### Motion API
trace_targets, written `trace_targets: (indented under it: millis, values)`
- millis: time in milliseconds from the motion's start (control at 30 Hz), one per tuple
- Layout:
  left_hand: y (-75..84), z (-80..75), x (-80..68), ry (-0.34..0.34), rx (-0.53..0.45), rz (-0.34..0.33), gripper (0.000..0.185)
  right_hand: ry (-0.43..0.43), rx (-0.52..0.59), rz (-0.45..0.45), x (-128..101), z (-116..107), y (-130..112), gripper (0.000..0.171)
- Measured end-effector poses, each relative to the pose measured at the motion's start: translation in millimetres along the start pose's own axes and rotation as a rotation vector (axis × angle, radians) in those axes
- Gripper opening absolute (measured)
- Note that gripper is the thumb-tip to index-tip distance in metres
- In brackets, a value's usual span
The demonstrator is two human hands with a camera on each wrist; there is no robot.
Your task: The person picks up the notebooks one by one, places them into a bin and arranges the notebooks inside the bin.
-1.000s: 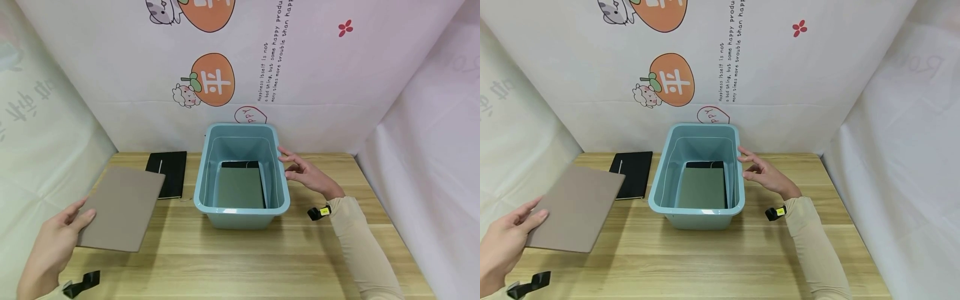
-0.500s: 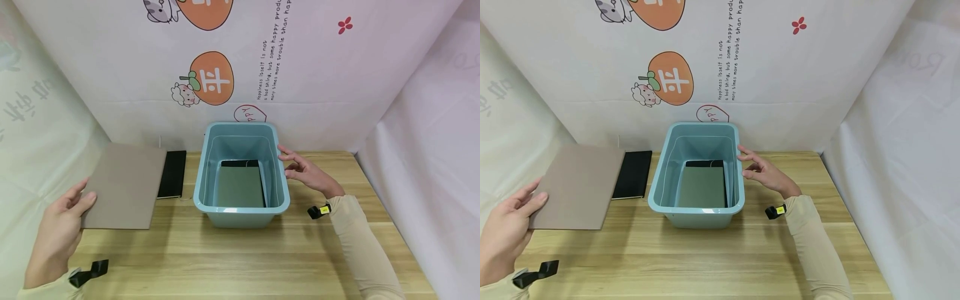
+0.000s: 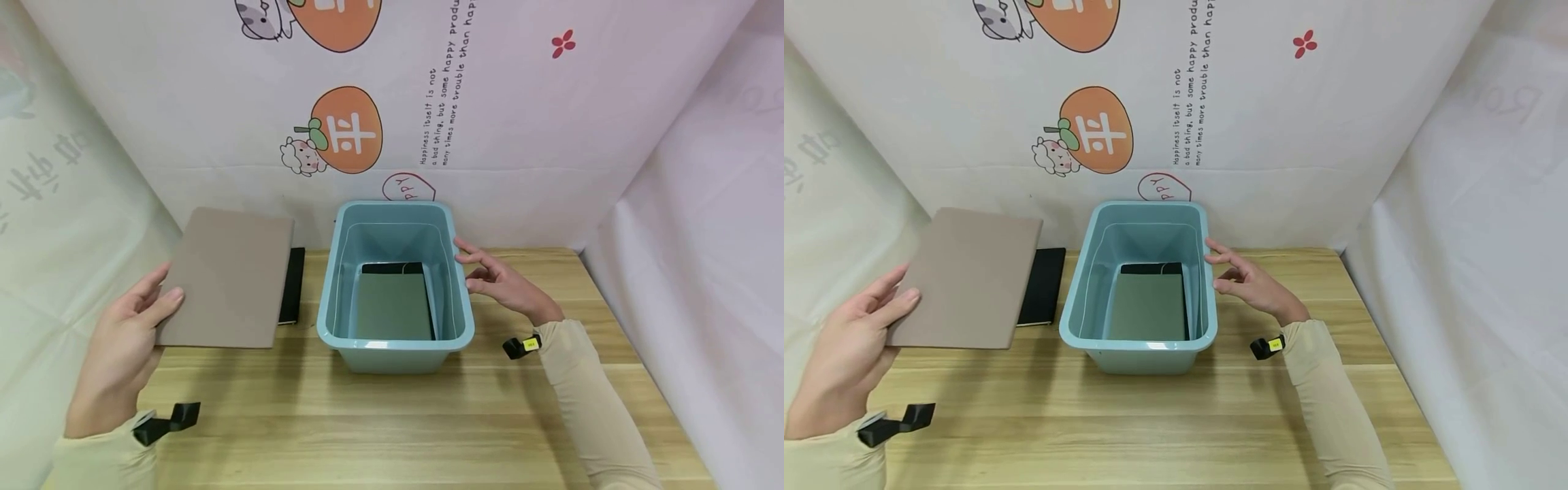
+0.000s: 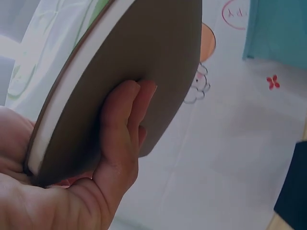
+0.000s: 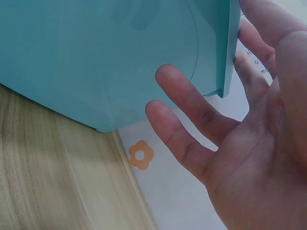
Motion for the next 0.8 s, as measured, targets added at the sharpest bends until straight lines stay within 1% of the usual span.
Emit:
trace_targets:
  millis: [133, 333, 467, 533, 667, 800]
  values:
    - [6.0, 12.0, 6.2, -0.014, 0.005, -0.029, 0.073, 0.005, -0.007, 0.013, -1, 0, 0, 0.047]
    - [12.9, 28.9, 17.4, -0.048, 0.01, -0.03, 0.073, 0.008, -0.005, 0.019, -1, 0, -1, 0.047]
    - [15.7, 37.0, 23.3, -0.075, -0.023, -0.013, 0.075, 0.003, 0.0, 0.014, 0, 0, -1, 0.048]
    - [17.0, 40.9, 25.9, -0.098, -0.057, 0.002, 0.076, 0.0, 0.008, 0.012, 0, 0, -1, 0.048]
    - [19.9, 48.9, 30.2, -0.134, -0.094, 0.023, 0.076, -0.005, 0.017, 0.006, 0, 0, 0, 0.048]
    - [22.7, 56.2, 35.0, -0.147, -0.12, 0.04, 0.075, -0.004, 0.014, 0.007, -1, -1, 2, 0.047]
Point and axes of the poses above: each hand's wrist, its own x-axis towards the middle knuckle, its own z-axis out of the palm, y = z × x, the point moved 1 cm from there along x, towards the middle knuckle, and after that the axes turned 6 degrees about -y, right-handed, at the moved point
